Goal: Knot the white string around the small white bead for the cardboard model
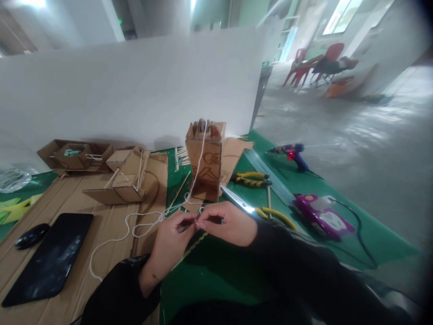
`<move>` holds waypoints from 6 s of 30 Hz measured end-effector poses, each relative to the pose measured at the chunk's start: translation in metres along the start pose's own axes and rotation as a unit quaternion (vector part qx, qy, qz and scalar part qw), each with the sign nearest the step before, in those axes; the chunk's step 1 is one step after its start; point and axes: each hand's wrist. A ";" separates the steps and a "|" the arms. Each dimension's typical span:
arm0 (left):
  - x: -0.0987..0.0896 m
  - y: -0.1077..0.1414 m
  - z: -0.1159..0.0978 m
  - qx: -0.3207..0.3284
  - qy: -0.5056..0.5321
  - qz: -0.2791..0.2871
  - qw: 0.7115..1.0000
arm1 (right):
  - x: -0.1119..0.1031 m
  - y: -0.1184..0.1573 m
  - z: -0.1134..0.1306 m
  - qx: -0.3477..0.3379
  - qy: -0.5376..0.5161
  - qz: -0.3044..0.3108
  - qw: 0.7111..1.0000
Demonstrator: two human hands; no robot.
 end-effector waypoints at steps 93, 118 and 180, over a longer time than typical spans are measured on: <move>-0.001 0.012 -0.006 0.089 -0.090 -0.089 0.988 | -0.006 -0.004 -0.014 -0.019 0.083 -0.099 0.991; -0.009 0.005 -0.002 0.106 -0.228 -0.162 0.954 | 0.013 0.005 -0.010 -0.210 0.089 0.074 0.971; -0.003 0.009 -0.007 -0.064 0.107 0.084 0.989 | 0.020 0.000 -0.008 -0.059 -0.256 -0.060 0.963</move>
Point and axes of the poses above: each hand's wrist, its own y-axis away from the middle knuckle, its own x-axis out of the palm, z = x × y, and after that the axes turned 9 degrees about z, right-handed
